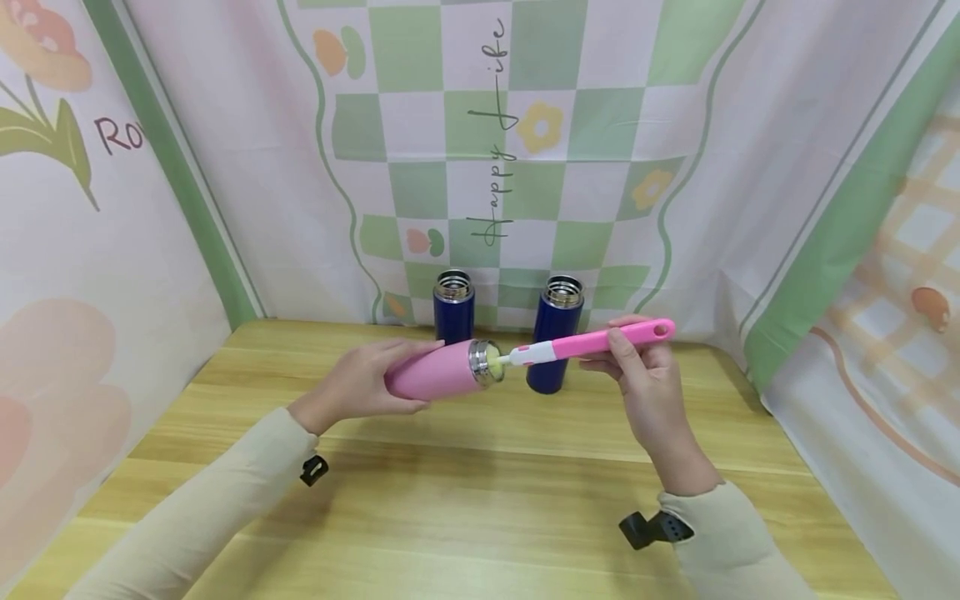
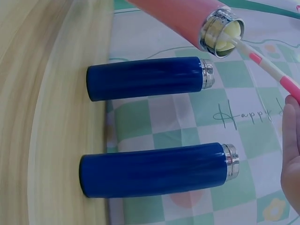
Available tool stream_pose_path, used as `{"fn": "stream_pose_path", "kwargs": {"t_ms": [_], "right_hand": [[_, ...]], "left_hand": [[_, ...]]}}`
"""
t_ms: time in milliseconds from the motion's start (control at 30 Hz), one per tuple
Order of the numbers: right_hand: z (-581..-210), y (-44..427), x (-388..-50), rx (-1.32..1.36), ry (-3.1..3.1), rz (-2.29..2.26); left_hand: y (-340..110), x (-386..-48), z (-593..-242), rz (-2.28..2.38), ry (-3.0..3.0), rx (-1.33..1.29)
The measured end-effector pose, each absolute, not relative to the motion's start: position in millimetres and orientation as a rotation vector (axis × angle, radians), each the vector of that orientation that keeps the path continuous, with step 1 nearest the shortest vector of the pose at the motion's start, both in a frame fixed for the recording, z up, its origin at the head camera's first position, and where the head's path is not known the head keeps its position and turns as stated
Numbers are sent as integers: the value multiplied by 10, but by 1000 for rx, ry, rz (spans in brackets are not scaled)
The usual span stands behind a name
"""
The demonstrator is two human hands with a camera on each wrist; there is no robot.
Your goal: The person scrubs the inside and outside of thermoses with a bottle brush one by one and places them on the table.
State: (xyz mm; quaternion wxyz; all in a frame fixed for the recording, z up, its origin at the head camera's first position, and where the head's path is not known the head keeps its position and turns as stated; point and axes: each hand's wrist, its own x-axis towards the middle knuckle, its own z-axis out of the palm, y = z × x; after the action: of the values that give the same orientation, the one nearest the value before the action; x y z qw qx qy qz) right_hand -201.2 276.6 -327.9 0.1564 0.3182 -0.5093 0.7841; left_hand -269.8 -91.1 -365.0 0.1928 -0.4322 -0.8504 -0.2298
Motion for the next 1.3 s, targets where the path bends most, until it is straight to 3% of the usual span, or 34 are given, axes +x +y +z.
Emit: {"fn": "stream_pose_path", "kwargs": {"t_ms": [800, 1300], "right_hand": [[-3251, 3032, -1970, 577, -1368, 2313], [-3153, 3318, -1929, 765, -1069, 2471]], "left_hand": [[-1039, -2722, -3717, -611, -2471, -1176], [-1294, -2756, -3810, -625, -2520, -1098]]}}
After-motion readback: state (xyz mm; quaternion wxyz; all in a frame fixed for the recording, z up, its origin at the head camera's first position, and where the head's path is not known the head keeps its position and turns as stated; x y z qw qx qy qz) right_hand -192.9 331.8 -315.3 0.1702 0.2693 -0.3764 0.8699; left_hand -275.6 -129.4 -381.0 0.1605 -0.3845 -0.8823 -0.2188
